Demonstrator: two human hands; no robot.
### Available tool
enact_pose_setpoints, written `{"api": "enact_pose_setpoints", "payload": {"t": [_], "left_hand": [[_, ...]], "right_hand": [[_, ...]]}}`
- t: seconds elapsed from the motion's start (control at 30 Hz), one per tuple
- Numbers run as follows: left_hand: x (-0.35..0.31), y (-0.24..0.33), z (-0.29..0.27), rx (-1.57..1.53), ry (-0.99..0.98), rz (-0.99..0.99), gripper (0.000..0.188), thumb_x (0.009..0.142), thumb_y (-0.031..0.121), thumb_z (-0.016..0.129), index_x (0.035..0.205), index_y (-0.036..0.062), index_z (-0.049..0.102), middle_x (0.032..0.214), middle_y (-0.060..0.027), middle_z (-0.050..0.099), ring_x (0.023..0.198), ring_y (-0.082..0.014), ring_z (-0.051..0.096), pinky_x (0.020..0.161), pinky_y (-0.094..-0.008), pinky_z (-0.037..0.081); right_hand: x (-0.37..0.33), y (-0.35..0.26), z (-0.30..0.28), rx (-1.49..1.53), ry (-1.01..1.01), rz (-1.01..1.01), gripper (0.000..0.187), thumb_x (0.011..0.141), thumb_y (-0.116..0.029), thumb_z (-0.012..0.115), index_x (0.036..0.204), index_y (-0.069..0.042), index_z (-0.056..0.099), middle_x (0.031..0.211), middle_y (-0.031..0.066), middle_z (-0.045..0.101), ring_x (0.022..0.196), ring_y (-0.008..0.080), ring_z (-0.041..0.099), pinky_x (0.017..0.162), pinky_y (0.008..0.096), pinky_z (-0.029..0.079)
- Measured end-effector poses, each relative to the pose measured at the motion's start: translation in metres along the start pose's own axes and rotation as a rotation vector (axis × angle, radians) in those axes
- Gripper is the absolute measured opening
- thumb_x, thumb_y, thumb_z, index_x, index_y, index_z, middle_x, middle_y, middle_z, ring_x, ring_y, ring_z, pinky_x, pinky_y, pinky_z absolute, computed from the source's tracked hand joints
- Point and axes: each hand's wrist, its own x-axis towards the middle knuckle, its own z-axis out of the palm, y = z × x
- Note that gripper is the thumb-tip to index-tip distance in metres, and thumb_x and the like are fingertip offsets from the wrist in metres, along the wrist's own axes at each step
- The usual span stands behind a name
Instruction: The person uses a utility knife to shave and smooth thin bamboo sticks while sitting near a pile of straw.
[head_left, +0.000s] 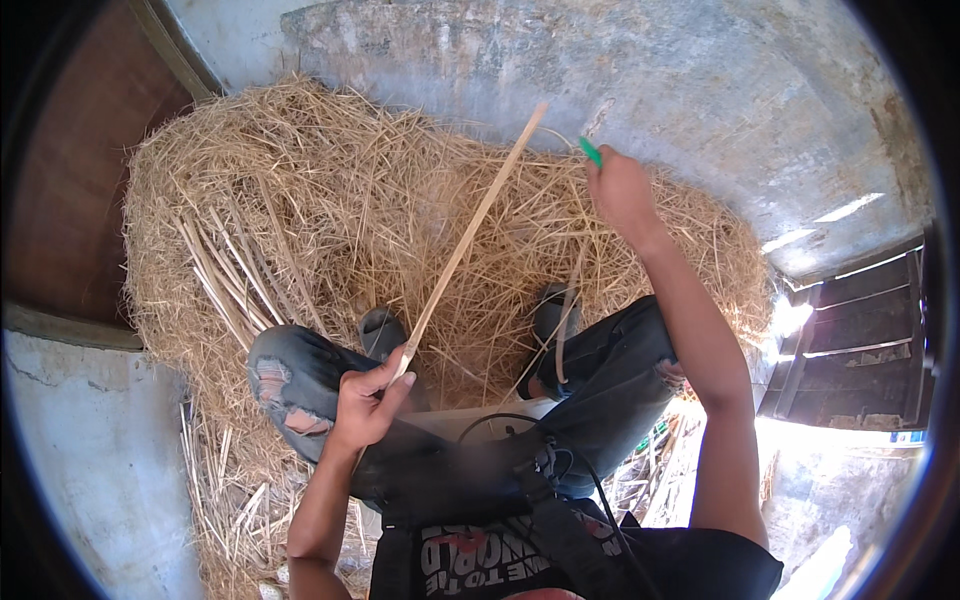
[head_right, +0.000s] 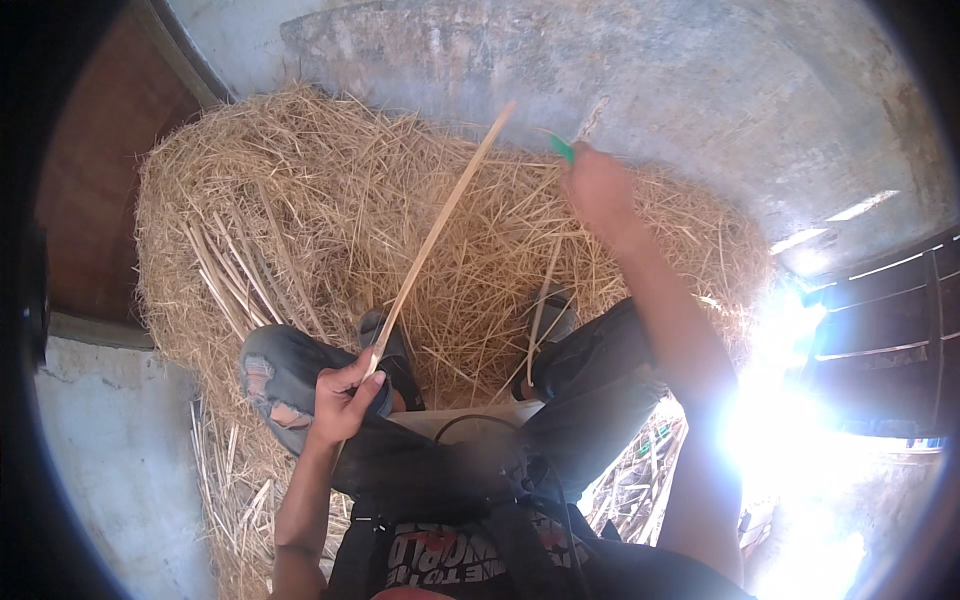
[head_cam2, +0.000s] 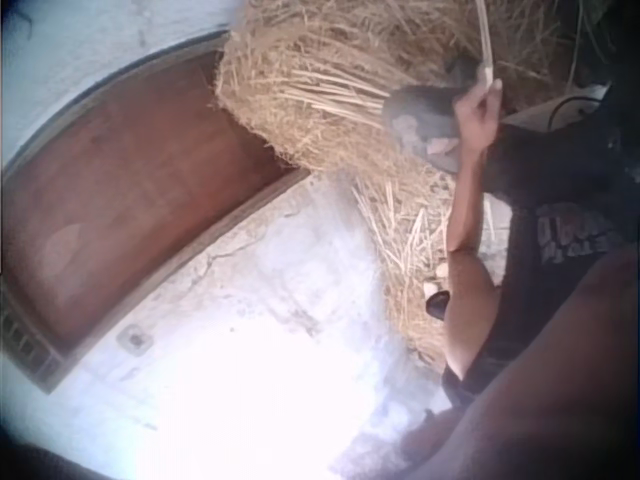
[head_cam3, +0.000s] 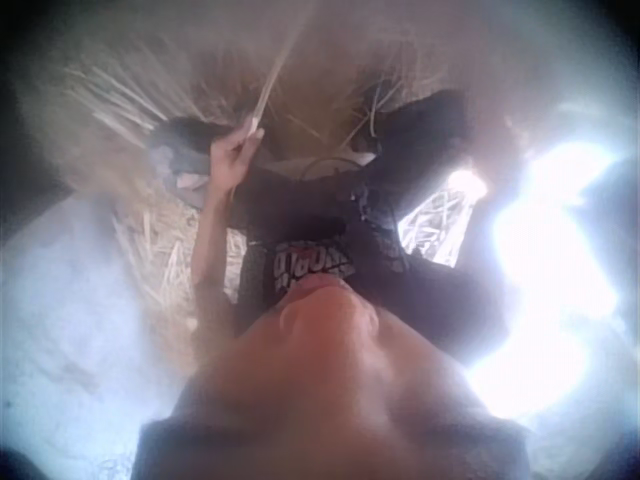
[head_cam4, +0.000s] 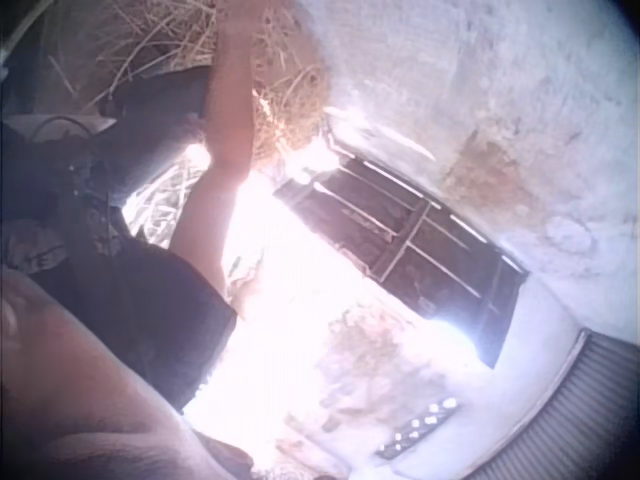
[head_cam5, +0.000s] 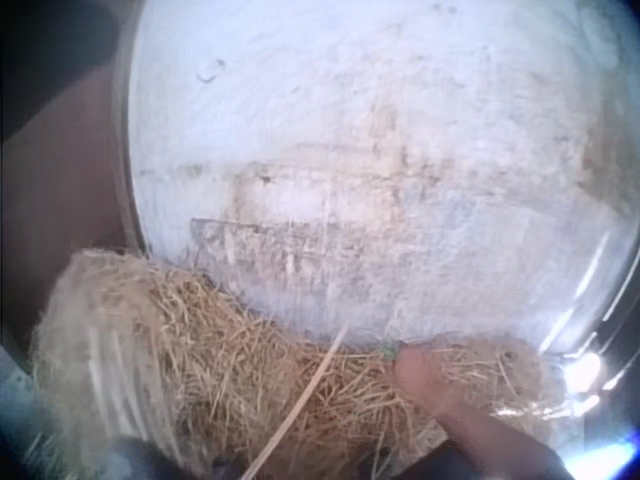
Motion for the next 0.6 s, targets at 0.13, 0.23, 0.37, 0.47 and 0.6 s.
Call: {"api": "enact_pose_setpoints", "payload": {"t": [0.13,0.23,0.37,0.47,0.6], "left_hand": [[0.003,-0.001,0.003,-0.047,-0.027,-0.04,0.04,0.095,-0.003,0.067,0.134,-0.0035,0.062,0.082,0.0051,0.066,0.075,0.0,0.049,0.067,-0.0185,0.042],[0.004,0.001,0.003,-0.048,-0.028,-0.057,0.039,0.096,-0.003,0.066,0.135,-0.0033,0.062,0.079,0.0057,0.063,0.073,-0.0002,0.047,0.065,-0.0184,0.041],[0.008,0.002,0.004,-0.046,-0.015,-0.06,0.041,0.095,-0.004,0.065,0.135,-0.0018,0.062,0.072,0.0088,0.053,0.066,-0.0001,0.043,0.059,-0.0183,0.038],[0.01,0.003,0.005,-0.017,-0.017,-0.021,0.041,0.095,-0.005,0.065,0.136,-0.0012,0.062,0.068,0.0093,0.049,0.062,-0.0001,0.041,0.056,-0.0185,0.036],[0.001,0.002,0.001,-0.001,-0.066,0.014,0.041,0.094,-0.005,0.065,0.135,-0.0016,0.062,0.067,0.0079,0.049,0.062,-0.0004,0.041,0.055,-0.0191,0.037]], "right_hand": [[-0.026,-0.048,0.011,0.093,-0.072,-0.19,0.022,0.096,-0.019,0.06,0.103,0.002,0.059,0.076,0.0255,0.067,0.074,0.0432,0.068,0.066,0.0541,0.053],[-0.032,-0.073,0.014,0.086,-0.199,-0.218,0.02,0.095,-0.017,0.06,0.1,0.003,0.058,0.075,0.0247,0.067,0.073,0.0426,0.069,0.064,0.0537,0.053],[-0.025,-0.07,0.031,0.027,-0.172,-0.22,0.018,0.095,-0.014,0.059,0.096,0.004,0.058,0.075,0.0238,0.068,0.07,0.0418,0.069,0.062,0.0526,0.054],[-0.002,-0.05,0.039,-0.078,-0.049,-0.24,0.017,0.095,-0.012,0.057,0.096,0.005,0.059,0.075,0.0229,0.068,0.069,0.0405,0.07,0.06,0.051,0.056],[0.034,0.006,0.031,-0.254,0.062,-0.127,0.016,0.096,-0.009,0.054,0.096,0.005,0.063,0.078,0.0233,0.069,0.072,0.034,0.072,0.058,0.0442,0.057]]}}
